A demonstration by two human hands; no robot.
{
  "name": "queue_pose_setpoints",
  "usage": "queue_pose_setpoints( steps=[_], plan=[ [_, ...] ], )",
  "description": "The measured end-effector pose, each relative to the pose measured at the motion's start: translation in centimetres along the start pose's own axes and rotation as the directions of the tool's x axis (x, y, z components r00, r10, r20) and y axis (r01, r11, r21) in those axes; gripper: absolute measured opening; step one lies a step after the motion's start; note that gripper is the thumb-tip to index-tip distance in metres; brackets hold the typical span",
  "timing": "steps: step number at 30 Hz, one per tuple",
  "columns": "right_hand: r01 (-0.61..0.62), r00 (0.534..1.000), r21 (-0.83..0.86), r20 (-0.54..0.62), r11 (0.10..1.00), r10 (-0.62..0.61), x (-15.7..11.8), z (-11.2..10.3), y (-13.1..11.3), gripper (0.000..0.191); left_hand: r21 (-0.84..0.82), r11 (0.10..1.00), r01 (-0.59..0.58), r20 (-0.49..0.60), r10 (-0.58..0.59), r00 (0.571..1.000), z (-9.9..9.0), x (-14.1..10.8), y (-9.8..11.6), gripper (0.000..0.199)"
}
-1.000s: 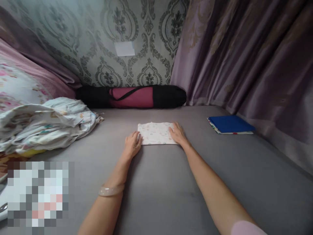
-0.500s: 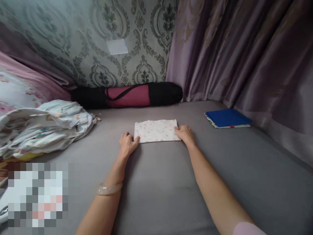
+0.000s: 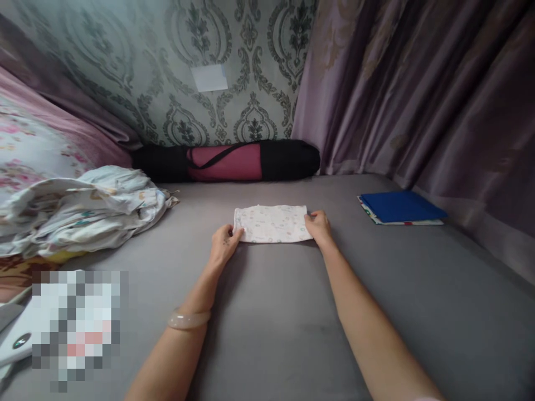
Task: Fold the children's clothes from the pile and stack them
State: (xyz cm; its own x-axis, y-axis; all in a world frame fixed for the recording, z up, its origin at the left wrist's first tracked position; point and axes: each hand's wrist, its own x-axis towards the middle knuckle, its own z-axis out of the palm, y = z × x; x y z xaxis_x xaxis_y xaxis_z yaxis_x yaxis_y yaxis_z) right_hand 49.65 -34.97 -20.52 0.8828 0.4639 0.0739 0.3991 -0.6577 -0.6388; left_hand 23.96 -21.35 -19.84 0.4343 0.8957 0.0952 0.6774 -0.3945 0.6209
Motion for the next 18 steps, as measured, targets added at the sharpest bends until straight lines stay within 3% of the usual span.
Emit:
queue_pose_setpoints(
  steps=[6, 9, 12, 15, 18],
  plan=[
    [-0.033, 0.997, 0.038, 0.067, 0.999, 0.031, 1.0, 0.4, 1.3, 0.024, -0.319, 0.943, 0.095, 0.041, -0.086, 0.995, -0.6, -0.4, 0.2, 0.034],
    [-0.035, 0.991, 0.083, 0.134, 0.996, 0.024, 1.1, -0.1, 1.4, 0.025, -0.412, 0.908, 0.076, 0.079, -0.047, 0.996, -1.3, -0.8, 0.4, 0.049],
    [-0.038, 0.974, 0.104, 0.225, 0.994, 0.014, 0.8, -1.6, 1.2, 0.022, -0.458, 0.884, 0.094, 0.189, -0.006, 0.982, -2.6, -1.2, 1.1, 0.067],
    [-0.053, 0.938, 0.113, 0.347, 0.992, 0.011, 0.1, -3.8, 1.1, 0.014, -0.393, 0.91, 0.131, 0.382, 0.032, 0.923, -4.1, -1.6, 1.9, 0.057],
    [-0.148, 0.836, 0.157, 0.548, 0.976, 0.038, -0.7, -5.8, 1.0, 0.014, -0.196, 0.977, 0.083, 0.521, 0.033, 0.853, -5.2, -2.0, 2.4, 0.037]
  ],
)
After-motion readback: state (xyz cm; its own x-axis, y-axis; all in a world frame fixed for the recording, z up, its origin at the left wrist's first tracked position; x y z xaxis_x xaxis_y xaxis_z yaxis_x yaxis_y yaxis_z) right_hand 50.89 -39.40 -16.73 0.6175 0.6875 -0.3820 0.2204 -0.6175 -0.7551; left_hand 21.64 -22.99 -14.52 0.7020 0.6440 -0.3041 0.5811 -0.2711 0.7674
